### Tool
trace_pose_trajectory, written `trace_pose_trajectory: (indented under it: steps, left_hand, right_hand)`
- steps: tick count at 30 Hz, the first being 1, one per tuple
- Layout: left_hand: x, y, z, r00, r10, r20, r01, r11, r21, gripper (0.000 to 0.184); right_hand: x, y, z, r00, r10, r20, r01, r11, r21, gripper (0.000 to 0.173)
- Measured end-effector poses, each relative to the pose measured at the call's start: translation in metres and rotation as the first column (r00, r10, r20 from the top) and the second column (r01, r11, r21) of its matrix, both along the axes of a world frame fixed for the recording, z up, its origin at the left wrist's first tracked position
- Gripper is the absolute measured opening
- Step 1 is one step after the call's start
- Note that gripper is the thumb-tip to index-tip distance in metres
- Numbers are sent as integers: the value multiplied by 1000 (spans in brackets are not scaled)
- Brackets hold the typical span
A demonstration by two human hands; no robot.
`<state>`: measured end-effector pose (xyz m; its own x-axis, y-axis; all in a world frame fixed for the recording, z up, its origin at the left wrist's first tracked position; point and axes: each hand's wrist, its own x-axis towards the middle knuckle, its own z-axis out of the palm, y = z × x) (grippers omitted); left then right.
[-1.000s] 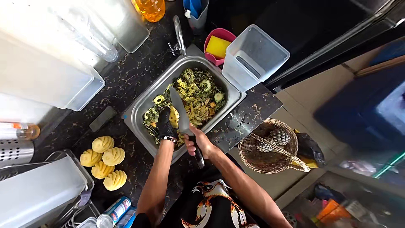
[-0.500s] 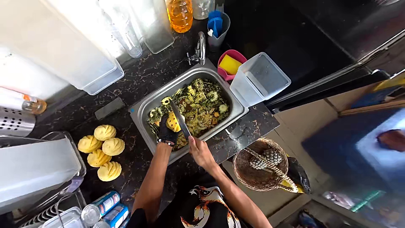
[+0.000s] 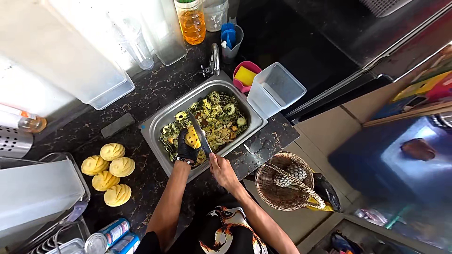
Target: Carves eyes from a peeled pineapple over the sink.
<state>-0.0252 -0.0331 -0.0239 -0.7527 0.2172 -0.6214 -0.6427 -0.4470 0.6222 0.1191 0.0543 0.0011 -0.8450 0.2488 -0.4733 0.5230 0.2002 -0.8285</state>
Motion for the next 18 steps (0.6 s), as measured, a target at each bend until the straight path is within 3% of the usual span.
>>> trace_pose_trajectory:
  steps: [5,18]
  left_hand:
    - [1,2,5,999,4,-39,-3,1000,23,28]
    - [11,8,-1,967,-37,-253,31,999,-30,25]
  right_hand:
    - [4,1,3,1000,-14,-23,14,1000,-13,59]
    - [17,-7,24,999,-33,34,26,981,190,58]
